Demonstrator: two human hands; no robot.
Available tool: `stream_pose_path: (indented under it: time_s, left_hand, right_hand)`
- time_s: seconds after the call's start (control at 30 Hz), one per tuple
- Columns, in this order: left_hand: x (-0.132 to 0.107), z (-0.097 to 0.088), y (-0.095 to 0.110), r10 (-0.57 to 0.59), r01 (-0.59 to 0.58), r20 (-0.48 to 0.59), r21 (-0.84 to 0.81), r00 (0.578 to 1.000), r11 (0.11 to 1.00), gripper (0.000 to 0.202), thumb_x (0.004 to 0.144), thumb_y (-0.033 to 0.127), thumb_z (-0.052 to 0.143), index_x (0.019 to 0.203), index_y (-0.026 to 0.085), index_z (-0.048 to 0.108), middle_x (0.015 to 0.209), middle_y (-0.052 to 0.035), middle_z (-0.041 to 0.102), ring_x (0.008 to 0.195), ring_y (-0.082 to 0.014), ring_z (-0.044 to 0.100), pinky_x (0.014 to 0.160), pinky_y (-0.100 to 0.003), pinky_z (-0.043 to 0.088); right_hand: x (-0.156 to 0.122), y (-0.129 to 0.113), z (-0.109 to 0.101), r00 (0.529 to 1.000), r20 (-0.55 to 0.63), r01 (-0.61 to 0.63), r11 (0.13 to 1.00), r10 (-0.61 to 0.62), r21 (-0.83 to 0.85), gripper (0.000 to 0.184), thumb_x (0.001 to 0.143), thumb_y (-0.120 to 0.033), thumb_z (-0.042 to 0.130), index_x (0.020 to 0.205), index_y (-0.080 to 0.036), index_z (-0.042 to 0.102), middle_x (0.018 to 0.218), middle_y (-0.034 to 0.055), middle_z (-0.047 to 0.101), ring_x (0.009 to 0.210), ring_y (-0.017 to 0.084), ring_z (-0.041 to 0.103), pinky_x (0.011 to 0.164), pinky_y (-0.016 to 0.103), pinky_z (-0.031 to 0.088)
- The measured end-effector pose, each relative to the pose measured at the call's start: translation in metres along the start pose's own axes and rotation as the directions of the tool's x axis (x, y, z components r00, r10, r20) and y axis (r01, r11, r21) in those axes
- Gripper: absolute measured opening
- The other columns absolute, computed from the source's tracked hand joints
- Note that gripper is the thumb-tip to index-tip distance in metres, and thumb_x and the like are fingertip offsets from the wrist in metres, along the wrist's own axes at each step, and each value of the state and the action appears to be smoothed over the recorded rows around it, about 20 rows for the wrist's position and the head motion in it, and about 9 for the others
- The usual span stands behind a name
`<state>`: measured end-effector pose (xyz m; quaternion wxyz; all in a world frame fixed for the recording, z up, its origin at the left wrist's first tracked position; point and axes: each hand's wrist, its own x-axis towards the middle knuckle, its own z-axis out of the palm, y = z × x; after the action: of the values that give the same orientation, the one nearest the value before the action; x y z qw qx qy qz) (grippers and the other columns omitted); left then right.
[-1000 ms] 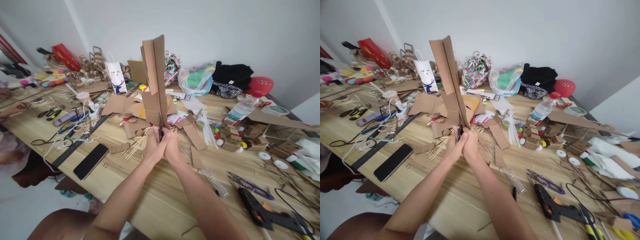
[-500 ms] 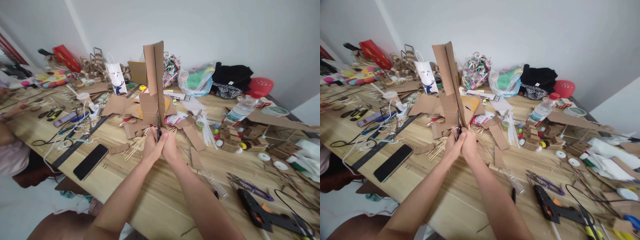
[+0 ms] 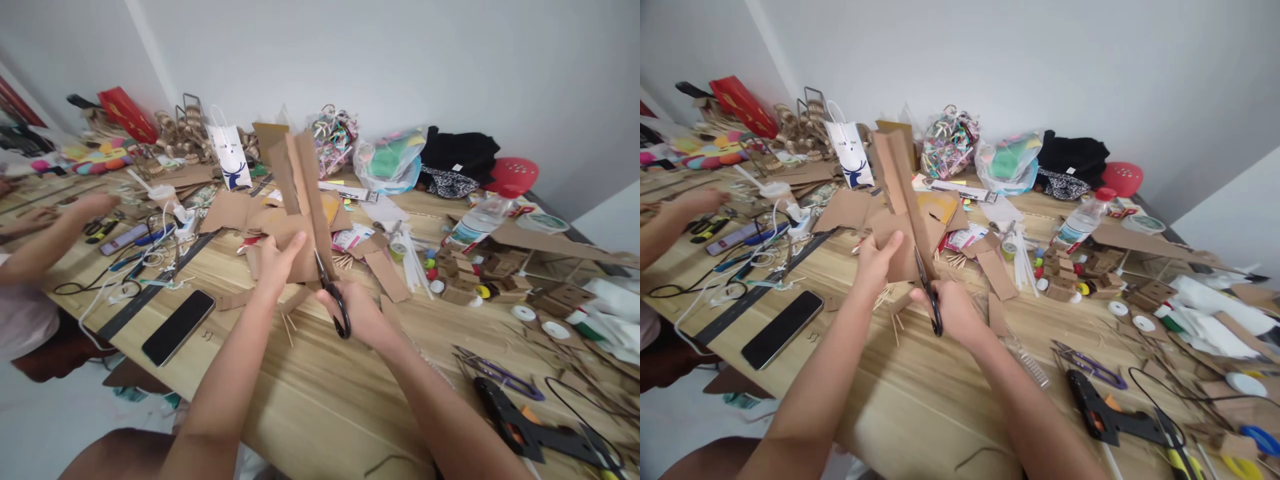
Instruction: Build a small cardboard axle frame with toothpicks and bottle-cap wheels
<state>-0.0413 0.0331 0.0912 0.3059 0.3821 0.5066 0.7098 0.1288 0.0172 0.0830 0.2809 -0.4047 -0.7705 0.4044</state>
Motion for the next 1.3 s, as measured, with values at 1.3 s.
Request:
stream_pose_path:
  time_s: [1.3]
  left_hand:
    - [-0.088, 0.066, 0.016, -0.318, 0.41, 0.271, -0.44, 0.909, 0.798, 0.035, 0.053, 0.04, 0.091, 0.074, 0.021, 0.071, 0.078, -0.0042, 0.078, 0.103, -0.0303, 0.074, 0.093, -0.041, 0.057]
  right_hand:
    - [-0.051, -0.002, -0.073, 0.808, -0.589, -0.11, 0.985, 0.01, -0.135, 0.04, 0.075, -0.061, 0.069, 0.067, -0.027, 0.051, 0.059, 0.0009, 0.063, 0.053, 0.02, 0.06, 0.052, 0.03, 0.043]
